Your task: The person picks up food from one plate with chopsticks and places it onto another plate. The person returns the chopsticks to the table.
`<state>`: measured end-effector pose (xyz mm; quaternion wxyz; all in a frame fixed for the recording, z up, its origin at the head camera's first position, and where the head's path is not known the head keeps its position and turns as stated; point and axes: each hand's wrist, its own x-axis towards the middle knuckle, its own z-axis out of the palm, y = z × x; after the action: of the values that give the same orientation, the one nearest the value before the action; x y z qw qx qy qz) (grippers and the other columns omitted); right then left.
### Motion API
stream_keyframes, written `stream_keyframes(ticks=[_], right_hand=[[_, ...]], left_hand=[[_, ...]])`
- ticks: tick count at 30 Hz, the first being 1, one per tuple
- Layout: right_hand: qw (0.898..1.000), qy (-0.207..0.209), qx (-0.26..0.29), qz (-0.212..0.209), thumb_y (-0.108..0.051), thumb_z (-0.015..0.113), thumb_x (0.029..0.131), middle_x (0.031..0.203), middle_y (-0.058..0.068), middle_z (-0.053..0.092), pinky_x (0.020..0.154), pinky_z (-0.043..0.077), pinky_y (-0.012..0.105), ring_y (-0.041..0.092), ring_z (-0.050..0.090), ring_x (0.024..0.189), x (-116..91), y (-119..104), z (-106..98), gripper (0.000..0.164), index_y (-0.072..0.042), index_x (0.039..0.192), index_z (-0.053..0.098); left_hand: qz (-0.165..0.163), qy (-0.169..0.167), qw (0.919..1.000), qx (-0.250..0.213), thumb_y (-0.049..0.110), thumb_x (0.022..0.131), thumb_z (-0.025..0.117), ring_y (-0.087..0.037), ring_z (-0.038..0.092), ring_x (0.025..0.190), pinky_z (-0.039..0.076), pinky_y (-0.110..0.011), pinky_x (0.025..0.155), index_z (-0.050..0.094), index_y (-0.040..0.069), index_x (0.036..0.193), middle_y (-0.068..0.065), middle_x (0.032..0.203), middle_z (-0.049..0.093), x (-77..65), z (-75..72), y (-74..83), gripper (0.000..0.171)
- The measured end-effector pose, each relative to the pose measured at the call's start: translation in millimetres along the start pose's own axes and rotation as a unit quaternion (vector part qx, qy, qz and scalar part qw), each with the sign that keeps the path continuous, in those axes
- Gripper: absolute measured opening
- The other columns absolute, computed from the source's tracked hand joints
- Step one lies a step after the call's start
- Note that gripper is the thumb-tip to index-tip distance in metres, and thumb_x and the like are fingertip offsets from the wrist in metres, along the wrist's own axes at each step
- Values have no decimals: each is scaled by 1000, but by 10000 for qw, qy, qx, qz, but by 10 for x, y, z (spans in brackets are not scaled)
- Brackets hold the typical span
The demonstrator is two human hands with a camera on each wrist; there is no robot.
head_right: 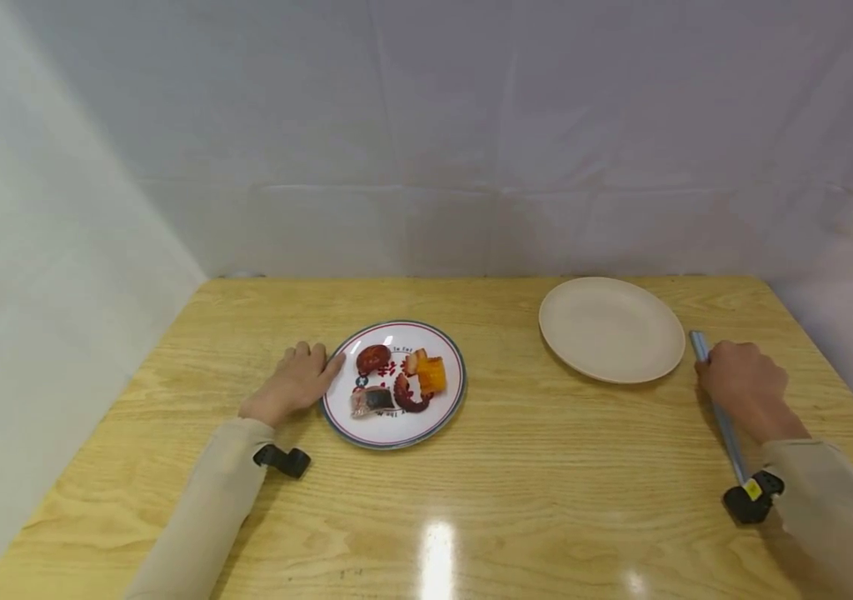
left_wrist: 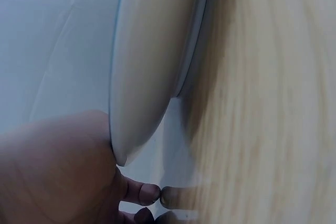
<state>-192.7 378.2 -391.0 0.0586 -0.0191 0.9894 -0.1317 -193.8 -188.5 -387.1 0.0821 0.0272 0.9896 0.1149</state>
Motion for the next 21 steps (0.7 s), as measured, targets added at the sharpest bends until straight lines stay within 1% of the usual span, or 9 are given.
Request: stream_keyframes(ticks=[3, 9, 12, 14, 16, 18, 21], right_hand=[[10000, -31, 4, -21, -22, 48, 99, 56, 6, 46, 44, 35, 33, 20, 44, 48, -1, 6, -8, 38, -7, 64, 54], [10000, -69, 0, -63, -22, 51, 97, 61, 9, 52, 43, 36, 33, 21, 45, 50, 5, 12, -12, 34, -4, 70, 60], [9999, -75, 30, -99, -22, 52, 97, 62, 9, 53, 43, 36, 33, 22, 45, 51, 9, 6, -13, 33, -4, 71, 62], [9999, -94, 54, -115, -23, 52, 97, 64, 10, 55, 43, 36, 34, 22, 46, 52, 20, 9, -20, 33, -2, 74, 64], [9999, -114, 56, -35, -25, 52, 97, 66, 12, 58, 43, 38, 35, 22, 47, 52, 32, 3, -29, 35, 3, 82, 67], [9999, -132, 33, 46, -29, 51, 98, 72, 20, 61, 43, 39, 35, 23, 50, 53, 34, -8, -42, 42, 9, 93, 67], [9998, -100, -66, 147, -37, 47, 101, 84, 33, 62, 42, 42, 36, 24, 55, 52, 7, -53, -79, 57, 18, 110, 60]], left_hand=[[8, 4, 10000, 17, 40, 104, 31, -47, 41, 114, 30, -54, 102, 42, -13, 132, -34, 121, 43, 2, 0, 5, 61], [-29, -29, 10000, 19, 40, 104, 31, -47, 40, 116, 30, -54, 103, 41, -12, 133, -34, 122, 42, -2, 14, 4, 61], [-28, -23, 10000, 35, 40, 104, 30, -48, 40, 116, 30, -54, 103, 41, -12, 133, -34, 122, 42, -3, 4, 3, 61], [-44, -36, 10000, 18, 41, 104, 30, -47, 39, 117, 30, -54, 103, 41, -12, 134, -34, 123, 41, 2, -3, 4, 62], [-65, -61, 10000, -4, 42, 104, 29, -47, 39, 117, 30, -54, 103, 40, -12, 135, -34, 124, 41, 4, -7, 6, 63], [-86, -95, 9999, -29, 42, 104, 30, -47, 39, 118, 30, -54, 103, 39, -12, 135, -34, 125, 41, 2, -15, 8, 63], [-106, -144, 9998, -108, 41, 104, 31, -46, 40, 116, 31, -55, 102, 42, -12, 132, -33, 122, 42, -7, -40, 6, 61]])
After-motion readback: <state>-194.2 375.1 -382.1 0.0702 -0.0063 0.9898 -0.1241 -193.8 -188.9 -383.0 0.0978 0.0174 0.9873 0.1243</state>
